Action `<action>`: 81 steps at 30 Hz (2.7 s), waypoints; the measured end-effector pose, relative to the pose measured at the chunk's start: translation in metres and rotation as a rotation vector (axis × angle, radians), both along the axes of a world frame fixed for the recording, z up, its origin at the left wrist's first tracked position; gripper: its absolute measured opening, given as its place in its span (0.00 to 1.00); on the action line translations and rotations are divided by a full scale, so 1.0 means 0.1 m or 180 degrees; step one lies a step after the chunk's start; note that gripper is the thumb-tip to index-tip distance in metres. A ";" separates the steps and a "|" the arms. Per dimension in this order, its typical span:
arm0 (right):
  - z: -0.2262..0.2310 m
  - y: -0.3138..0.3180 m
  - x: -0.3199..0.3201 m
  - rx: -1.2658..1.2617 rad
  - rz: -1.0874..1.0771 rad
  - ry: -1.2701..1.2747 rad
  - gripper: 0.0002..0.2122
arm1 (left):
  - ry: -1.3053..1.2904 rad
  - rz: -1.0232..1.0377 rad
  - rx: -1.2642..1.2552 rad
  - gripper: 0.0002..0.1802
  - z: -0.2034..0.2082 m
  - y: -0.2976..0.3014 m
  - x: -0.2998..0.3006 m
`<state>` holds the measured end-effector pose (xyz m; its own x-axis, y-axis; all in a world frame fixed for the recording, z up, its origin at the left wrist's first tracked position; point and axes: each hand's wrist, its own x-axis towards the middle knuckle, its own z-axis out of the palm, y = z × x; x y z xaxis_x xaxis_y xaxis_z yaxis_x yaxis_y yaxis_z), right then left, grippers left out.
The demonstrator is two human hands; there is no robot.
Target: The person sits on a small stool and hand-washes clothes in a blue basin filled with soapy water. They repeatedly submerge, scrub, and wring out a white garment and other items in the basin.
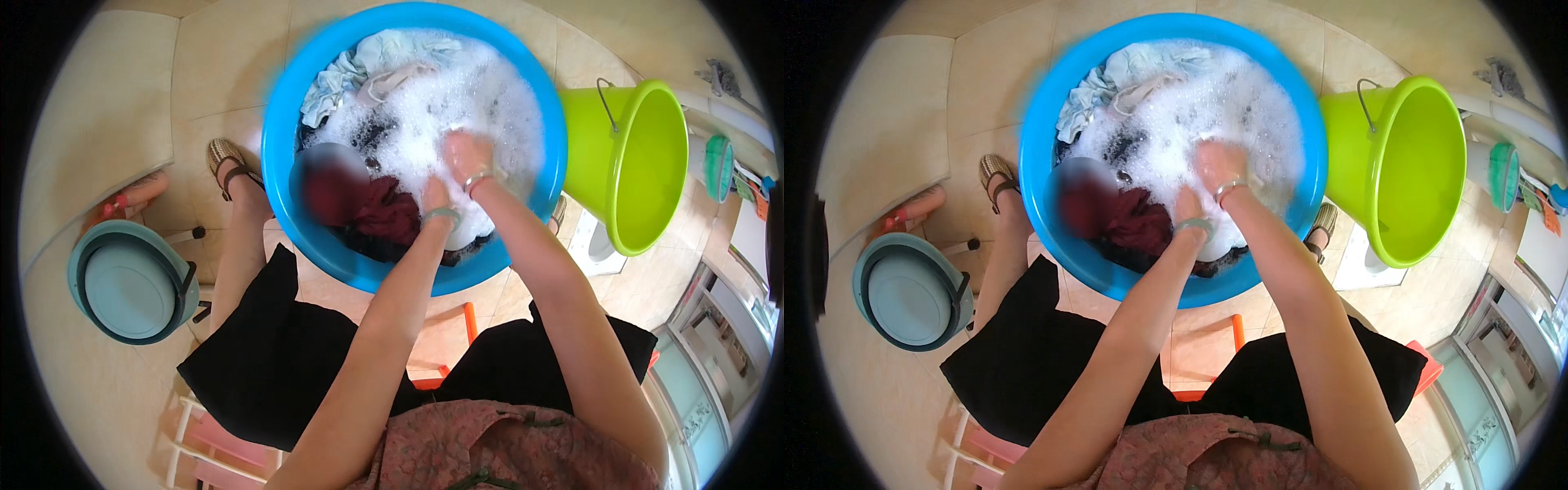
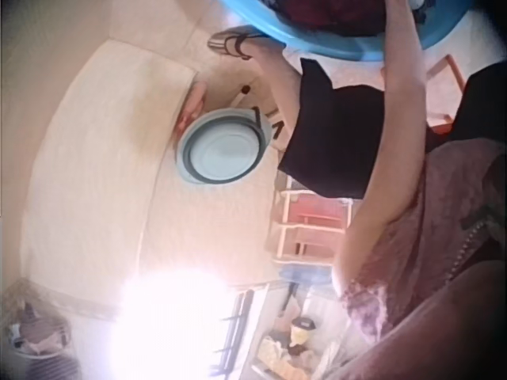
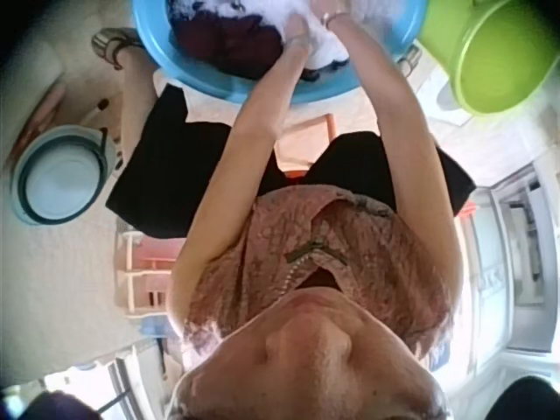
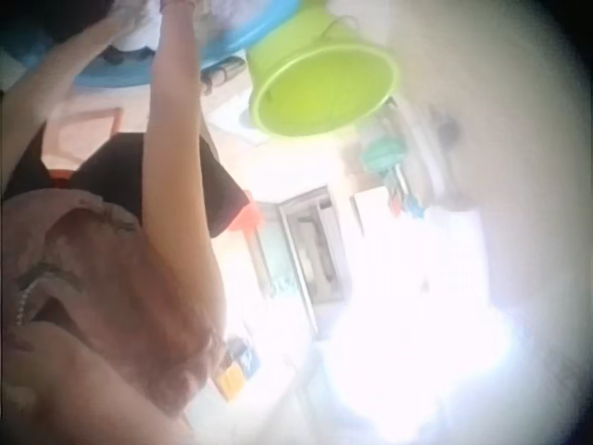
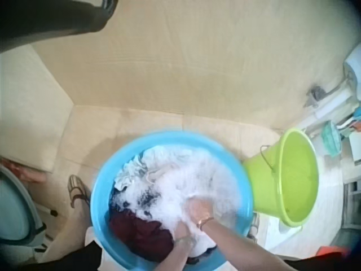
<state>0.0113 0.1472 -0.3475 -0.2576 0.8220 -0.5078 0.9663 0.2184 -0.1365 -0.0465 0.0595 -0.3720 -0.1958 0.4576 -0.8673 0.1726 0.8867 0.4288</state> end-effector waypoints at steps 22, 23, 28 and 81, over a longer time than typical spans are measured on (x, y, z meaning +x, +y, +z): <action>-0.01 0.04 0.25 0.0519 -0.0756 0.1154 0.12 | -0.1540 0.2806 -0.0140 0.32 -0.21 -0.21 -0.01; 0.08 -0.01 0.39 0.0570 -0.1048 0.1423 0.13 | -0.1577 0.2740 0.0200 0.31 -0.13 -0.24 -0.01; 1.11 0.12 0.96 0.1031 -0.2858 0.3638 0.14 | -0.1509 0.2080 0.1324 0.27 1.02 -0.17 -0.37; 2.23 -1.22 -0.22 0.1987 0.0599 0.3364 0.12 | -0.4094 0.1942 0.0661 0.23 1.61 0.19 -0.64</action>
<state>-0.0111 0.0253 -0.1245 -0.4425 0.7543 0.4849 0.3925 0.6491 -0.6516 -0.1101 0.0784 -0.2106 0.4497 0.7270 -0.5189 -0.8035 0.5830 0.1205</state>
